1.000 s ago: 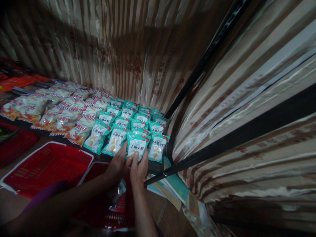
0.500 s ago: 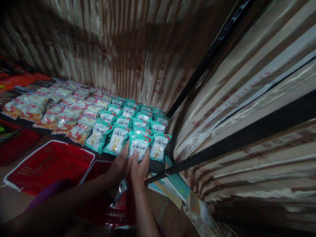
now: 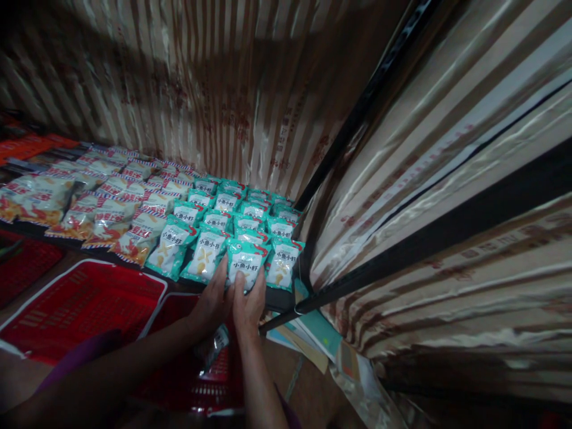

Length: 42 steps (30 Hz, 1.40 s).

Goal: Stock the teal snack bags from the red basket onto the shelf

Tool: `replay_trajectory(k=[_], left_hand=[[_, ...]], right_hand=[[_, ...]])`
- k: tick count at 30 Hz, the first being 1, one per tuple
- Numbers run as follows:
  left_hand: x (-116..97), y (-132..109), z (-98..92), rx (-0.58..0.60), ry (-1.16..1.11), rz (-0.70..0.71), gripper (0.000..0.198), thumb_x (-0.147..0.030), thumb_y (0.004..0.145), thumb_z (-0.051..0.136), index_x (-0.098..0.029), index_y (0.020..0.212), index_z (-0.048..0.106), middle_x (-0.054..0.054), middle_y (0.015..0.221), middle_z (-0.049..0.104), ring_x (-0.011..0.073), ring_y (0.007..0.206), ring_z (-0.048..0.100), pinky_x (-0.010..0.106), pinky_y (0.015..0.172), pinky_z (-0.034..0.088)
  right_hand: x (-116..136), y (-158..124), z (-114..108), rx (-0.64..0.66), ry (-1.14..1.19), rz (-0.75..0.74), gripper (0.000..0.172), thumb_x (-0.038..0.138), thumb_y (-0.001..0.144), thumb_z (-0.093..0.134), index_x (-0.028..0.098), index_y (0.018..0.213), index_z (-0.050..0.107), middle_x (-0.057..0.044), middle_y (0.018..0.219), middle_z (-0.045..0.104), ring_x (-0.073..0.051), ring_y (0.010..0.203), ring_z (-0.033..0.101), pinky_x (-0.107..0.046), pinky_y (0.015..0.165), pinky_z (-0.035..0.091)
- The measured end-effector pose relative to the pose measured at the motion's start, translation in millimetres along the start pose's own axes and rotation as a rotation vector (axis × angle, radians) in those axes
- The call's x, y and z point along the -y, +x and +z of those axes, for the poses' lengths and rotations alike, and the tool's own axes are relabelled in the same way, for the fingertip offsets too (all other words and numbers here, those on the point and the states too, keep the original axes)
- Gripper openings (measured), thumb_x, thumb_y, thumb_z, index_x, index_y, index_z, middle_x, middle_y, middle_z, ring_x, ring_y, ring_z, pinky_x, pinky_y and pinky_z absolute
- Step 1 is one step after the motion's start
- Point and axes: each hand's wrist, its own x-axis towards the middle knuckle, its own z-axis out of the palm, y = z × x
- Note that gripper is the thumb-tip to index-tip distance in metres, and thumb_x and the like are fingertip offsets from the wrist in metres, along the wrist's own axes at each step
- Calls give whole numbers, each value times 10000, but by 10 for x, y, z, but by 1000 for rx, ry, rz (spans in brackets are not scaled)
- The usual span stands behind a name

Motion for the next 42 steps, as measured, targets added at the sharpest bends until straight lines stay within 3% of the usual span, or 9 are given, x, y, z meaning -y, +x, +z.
replay_trajectory(k=[19,33,42], left_hand=[[24,-6,25,-2,-31,-14,636,-206,915,325,-140,1440,-29,208,1481,184,266,1362,226,469,1056,345],[-20,64,46,-13,0,-26,663,-172,913,304,-150,1431,-110,215,1475,192,271,1354,249,464,1037,381],[37,79,88,8,-44,-65,630,-181,918,285,-144,1438,-68,208,1489,151,283,1359,227,483,1064,333]], right_hand=[[-17,36,13,5,8,-2,780,623,751,437,79,1309,406,-213,1256,525,-303,1167,493,-435,950,385],[-10,103,52,5,7,68,859,661,706,448,66,1322,378,-233,1259,517,-333,1166,493,-446,924,401],[3,113,82,-24,11,31,749,598,743,479,110,1307,412,-187,1208,571,-294,1114,534,-394,900,411]])
